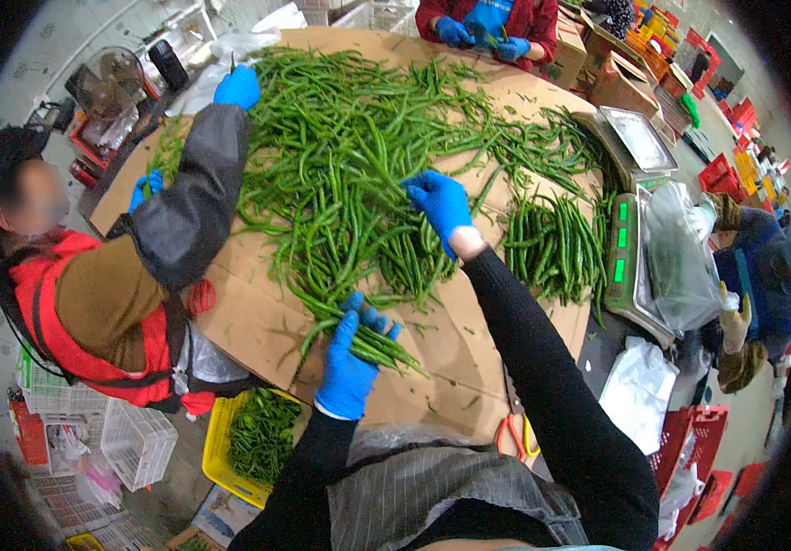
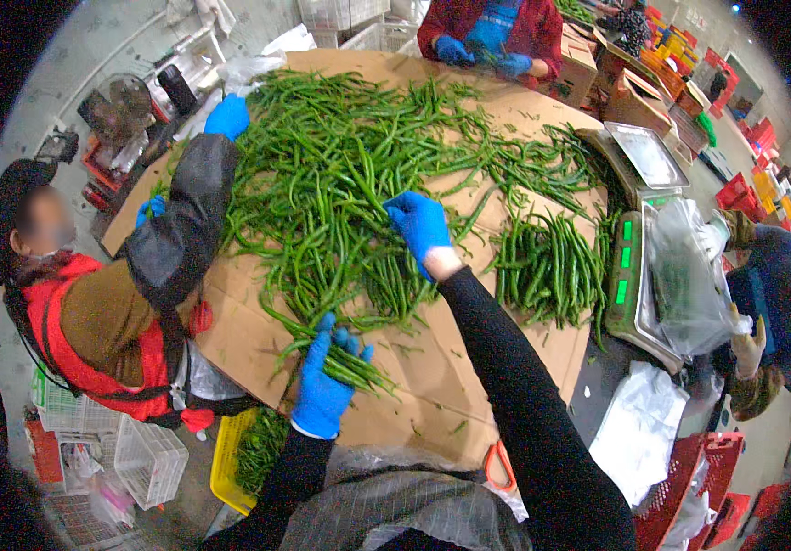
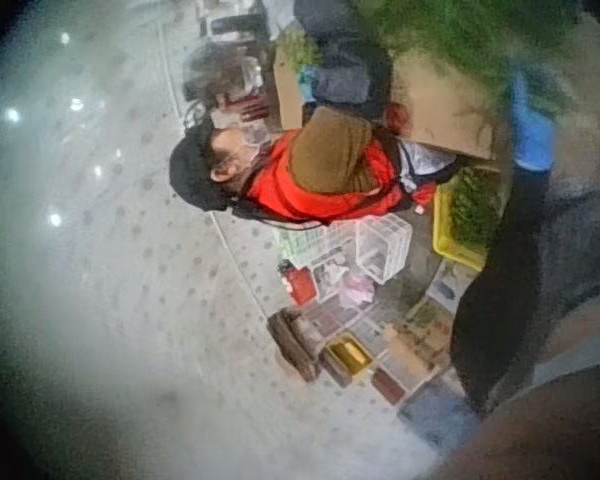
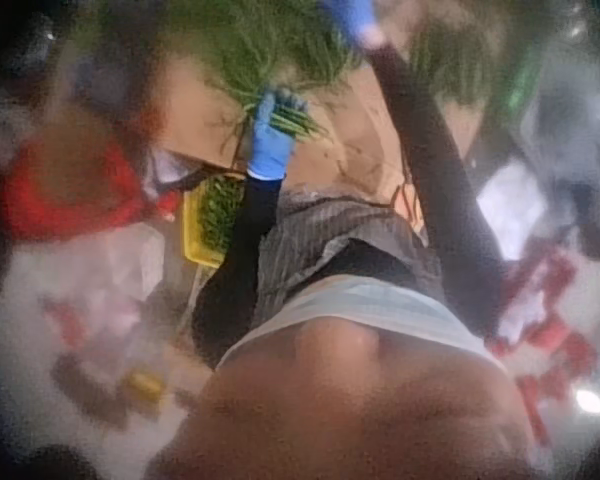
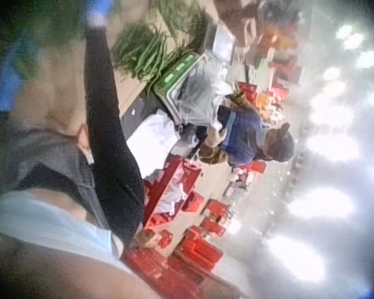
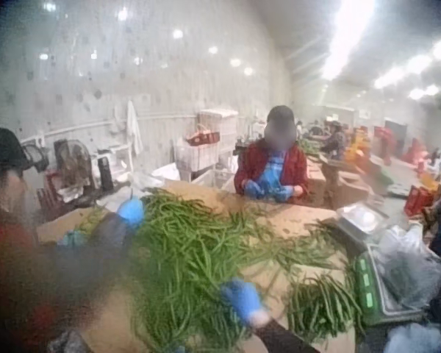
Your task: The person trims the ends of green beans using scissors, gathering them into bundles and placing them on a cardboard table. The person also picks up individual beans and cuts them as needed.
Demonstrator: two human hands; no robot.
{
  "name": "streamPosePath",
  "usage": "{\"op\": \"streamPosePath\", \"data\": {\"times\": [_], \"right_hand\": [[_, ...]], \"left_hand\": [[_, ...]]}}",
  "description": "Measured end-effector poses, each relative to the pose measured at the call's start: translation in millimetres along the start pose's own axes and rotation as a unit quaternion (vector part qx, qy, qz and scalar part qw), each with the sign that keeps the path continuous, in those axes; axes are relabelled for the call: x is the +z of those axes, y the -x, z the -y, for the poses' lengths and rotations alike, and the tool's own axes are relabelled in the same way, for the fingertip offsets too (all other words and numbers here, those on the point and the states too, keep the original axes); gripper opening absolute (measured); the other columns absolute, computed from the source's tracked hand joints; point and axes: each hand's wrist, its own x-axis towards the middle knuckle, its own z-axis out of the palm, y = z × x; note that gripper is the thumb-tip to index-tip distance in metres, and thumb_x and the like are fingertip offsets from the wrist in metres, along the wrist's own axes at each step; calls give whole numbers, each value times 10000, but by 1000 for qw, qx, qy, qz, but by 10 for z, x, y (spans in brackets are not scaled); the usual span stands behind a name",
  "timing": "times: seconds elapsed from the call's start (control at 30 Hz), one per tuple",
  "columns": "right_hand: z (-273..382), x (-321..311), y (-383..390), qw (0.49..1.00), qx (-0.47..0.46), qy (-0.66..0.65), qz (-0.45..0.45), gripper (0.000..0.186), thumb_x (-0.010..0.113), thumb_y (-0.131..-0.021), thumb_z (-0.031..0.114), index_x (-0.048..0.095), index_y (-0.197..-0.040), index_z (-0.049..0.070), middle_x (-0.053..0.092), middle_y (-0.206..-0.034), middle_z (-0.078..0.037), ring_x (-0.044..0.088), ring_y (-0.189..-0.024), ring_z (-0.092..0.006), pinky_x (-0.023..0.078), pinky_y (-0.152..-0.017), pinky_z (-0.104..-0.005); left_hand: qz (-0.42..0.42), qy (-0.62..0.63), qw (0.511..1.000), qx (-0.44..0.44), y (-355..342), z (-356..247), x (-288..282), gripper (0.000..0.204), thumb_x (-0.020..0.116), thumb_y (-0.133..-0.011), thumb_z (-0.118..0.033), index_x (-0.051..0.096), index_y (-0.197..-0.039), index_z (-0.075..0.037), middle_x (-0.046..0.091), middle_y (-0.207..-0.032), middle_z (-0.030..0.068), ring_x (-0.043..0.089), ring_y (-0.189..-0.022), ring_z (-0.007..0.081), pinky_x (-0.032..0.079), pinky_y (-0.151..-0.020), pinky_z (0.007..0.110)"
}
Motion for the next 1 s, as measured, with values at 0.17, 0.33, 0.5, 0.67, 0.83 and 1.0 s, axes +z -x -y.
{"op": "streamPosePath", "data": {"times": [0.17,0.33,0.5,0.67,0.83,1.0], "right_hand": [[-342,464,-568,989,-26,140,35,311,742,-732,267,689,-938,39,672,-909,-185,648,-860,-339,513,-763,-402],[309,-77,-37,960,68,-226,150,285,580,-912,246,677,-1100,55,633,-799,56,478,-624,-43,408,-582,-191],[561,-356,285,889,91,-399,207,344,510,-962,216,561,-1266,63,608,-979,75,447,-682,2,367,-566,-131],[601,-461,471,826,146,-511,190,351,492,-967,175,526,-1290,42,615,-1119,34,540,-817,-1,413,-634,-122],[594,-433,587,802,174,-544,178,357,493,-968,181,515,-1294,36,609,-1171,-5,574,-998,-37,442,-669,-128],[451,-325,764,803,175,-561,99,322,508,-961,180,546,-1244,32,611,-1153,-35,588,-984,-96,471,-732,-208]], "left_hand": [[-30,-27,999,-5,68,65,164,311,537,-948,-181,552,-1249,-105,611,-917,13,566,-824,170,487,-855,395],[-46,2,999,-22,114,-99,2,325,522,-954,-186,539,-1268,-109,633,-969,5,597,-907,161,476,-916,376],[20,21,999,-34,72,-100,107,353,491,-968,-208,504,-1309,-118,615,-1194,44,600,-1062,177,492,-931,354],[52,25,996,-72,11,-6,300,403,444,-985,-201,423,-1377,-111,571,-1273,47,592,-1085,168,478,-939,361],[39,1,997,-74,48,2,351,421,441,-985,-222,404,-1388,-106,570,-1272,64,603,-1059,177,487,-923,367],[87,-33,994,-64,249,-22,468,429,522,-943,-238,454,-1330,-67,594,-1203,118,613,-1024,244,507,-887,399]]}}
